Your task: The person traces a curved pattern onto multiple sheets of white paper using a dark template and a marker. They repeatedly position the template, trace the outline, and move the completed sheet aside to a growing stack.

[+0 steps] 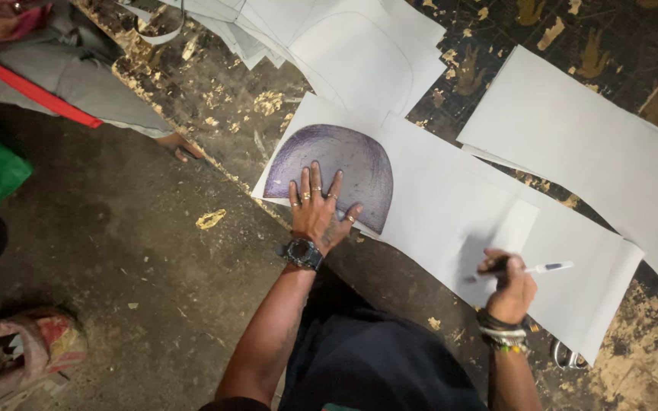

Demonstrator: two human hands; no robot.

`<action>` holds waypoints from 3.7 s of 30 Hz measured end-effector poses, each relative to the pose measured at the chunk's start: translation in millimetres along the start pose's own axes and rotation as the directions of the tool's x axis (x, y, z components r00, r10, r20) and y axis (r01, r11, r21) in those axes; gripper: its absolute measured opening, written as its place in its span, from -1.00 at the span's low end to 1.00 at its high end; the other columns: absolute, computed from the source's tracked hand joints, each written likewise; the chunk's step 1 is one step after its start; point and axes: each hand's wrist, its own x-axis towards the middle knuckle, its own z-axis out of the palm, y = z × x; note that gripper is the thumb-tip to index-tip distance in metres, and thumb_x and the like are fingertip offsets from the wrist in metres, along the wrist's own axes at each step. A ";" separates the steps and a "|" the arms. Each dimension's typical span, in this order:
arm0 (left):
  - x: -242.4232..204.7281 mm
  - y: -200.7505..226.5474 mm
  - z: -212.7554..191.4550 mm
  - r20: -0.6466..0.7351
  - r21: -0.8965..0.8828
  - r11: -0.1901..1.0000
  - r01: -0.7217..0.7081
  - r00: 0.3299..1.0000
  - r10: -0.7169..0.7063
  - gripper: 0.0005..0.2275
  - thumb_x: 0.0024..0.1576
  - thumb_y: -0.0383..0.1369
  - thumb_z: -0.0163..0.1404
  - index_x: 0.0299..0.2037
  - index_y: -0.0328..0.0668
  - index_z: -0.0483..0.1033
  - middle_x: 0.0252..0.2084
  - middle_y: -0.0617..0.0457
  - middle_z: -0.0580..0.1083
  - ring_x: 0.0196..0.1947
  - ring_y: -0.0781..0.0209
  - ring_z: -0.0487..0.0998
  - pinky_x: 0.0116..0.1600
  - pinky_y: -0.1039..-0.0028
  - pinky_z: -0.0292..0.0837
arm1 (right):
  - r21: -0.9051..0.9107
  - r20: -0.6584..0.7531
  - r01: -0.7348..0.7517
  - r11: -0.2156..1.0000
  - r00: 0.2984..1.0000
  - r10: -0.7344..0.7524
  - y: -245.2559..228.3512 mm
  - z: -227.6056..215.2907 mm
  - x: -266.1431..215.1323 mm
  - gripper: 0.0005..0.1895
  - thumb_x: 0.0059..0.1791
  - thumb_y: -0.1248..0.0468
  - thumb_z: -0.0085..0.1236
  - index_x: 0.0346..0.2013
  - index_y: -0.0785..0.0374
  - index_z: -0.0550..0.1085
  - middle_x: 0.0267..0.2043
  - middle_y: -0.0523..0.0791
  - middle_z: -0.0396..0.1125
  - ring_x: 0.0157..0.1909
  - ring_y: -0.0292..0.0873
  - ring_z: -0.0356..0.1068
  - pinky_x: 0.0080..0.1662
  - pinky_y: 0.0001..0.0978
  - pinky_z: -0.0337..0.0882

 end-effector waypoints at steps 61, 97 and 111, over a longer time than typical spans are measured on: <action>-2.1 -2.9 -18.6 0.164 0.011 1.000 0.021 0.986 -0.023 -0.27 0.17 0.33 -0.46 0.50 0.24 -0.11 0.56 -0.25 -0.27 0.54 -0.22 -0.23 0.36 -0.48 -0.47 | -0.496 0.573 0.638 0.589 0.750 -0.329 -31.1 195.6 120.2 -0.91 -0.04 0.24 0.18 -0.40 0.11 0.60 -0.47 -0.03 0.46 -0.42 0.05 0.49 -0.31 -0.16 0.47; 128.4 -46.7 -66.9 0.683 -0.243 0.941 0.234 0.730 -0.005 -0.23 0.11 0.36 -0.51 0.19 0.10 0.55 0.44 -0.15 0.18 0.49 -0.17 0.08 0.52 0.14 -0.11 | 0.169 0.786 0.413 0.895 0.491 -0.375 -32.9 313.5 10.4 -0.79 -0.06 0.33 0.26 -0.14 0.16 0.63 -0.21 -0.02 0.54 -0.18 -0.04 0.56 -0.07 -0.25 0.53; 133.4 -58.6 -19.9 0.585 -0.178 0.966 -0.188 0.769 0.257 -0.34 0.27 0.16 -0.61 0.45 0.05 0.18 0.30 -0.38 0.35 0.36 -0.56 0.19 0.45 -0.08 0.01 | -0.059 0.816 0.354 0.933 0.555 -0.159 -31.2 264.8 44.6 -0.86 -0.10 0.40 0.10 -0.29 0.25 0.57 -0.43 -0.05 0.51 -0.43 -0.12 0.54 -0.31 -0.29 0.54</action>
